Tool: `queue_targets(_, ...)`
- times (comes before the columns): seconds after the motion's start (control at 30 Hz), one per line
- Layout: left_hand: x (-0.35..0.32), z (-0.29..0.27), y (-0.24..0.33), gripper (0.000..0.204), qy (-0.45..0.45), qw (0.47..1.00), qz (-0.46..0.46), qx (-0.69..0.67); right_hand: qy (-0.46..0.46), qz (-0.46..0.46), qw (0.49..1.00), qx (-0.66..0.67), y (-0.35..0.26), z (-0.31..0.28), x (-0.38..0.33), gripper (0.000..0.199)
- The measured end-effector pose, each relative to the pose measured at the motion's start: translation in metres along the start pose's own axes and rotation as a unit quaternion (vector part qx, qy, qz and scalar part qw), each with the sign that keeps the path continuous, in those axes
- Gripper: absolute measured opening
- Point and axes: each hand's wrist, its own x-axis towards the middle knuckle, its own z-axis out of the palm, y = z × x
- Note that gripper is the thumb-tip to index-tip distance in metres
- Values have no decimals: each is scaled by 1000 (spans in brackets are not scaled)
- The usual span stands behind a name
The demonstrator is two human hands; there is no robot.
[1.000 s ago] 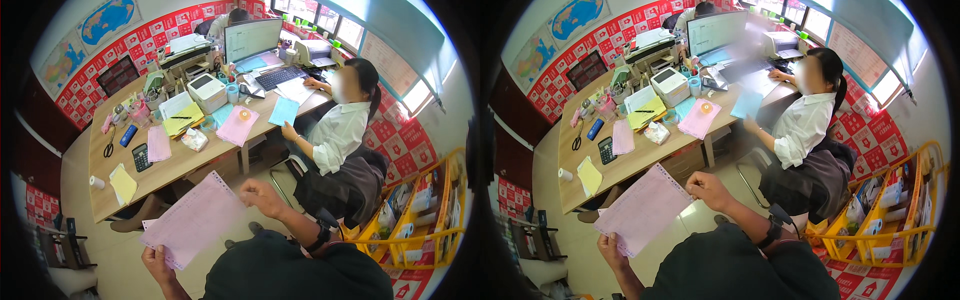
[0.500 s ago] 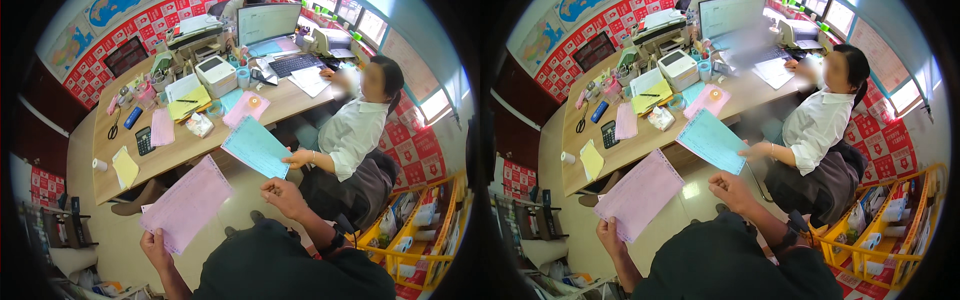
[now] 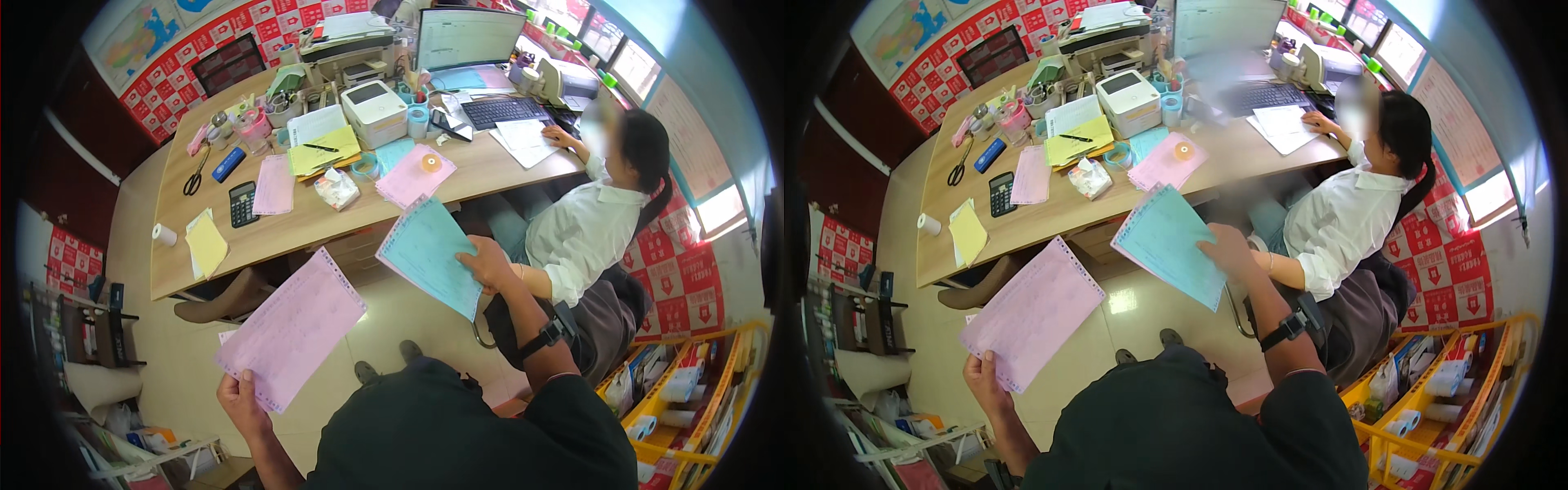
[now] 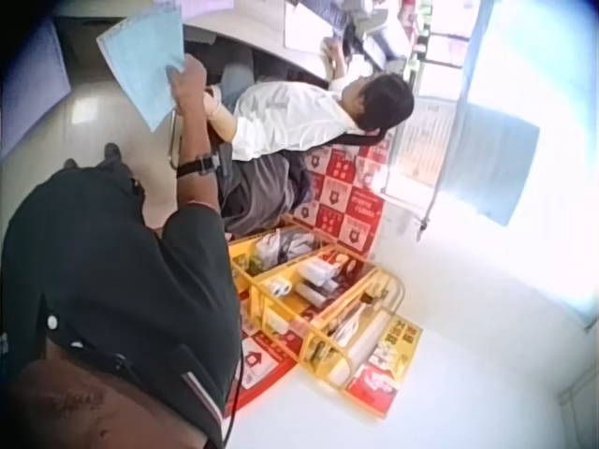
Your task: The recorder collects several documents from a colleague in an office and carries them out to a factory warehouse area.
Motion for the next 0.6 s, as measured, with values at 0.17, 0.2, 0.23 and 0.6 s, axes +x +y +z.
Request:
queue_targets(0.17,-23,-16,-10,27,45,999,-20,-15,12,-79,995,-67,-27,21,-2,24)
queue_targets(0.2,-27,-21,-13,26,52,998,-21,-6,18,-107,993,-46,-35,29,-2,24)
queue_targets(0.23,-30,-24,-15,26,57,998,-23,2,25,-133,990,-24,-44,35,-3,24)
queue_targets(0.6,-40,-98,-28,23,123,992,-14,33,-167,-72,923,339,-153,162,-43,32)
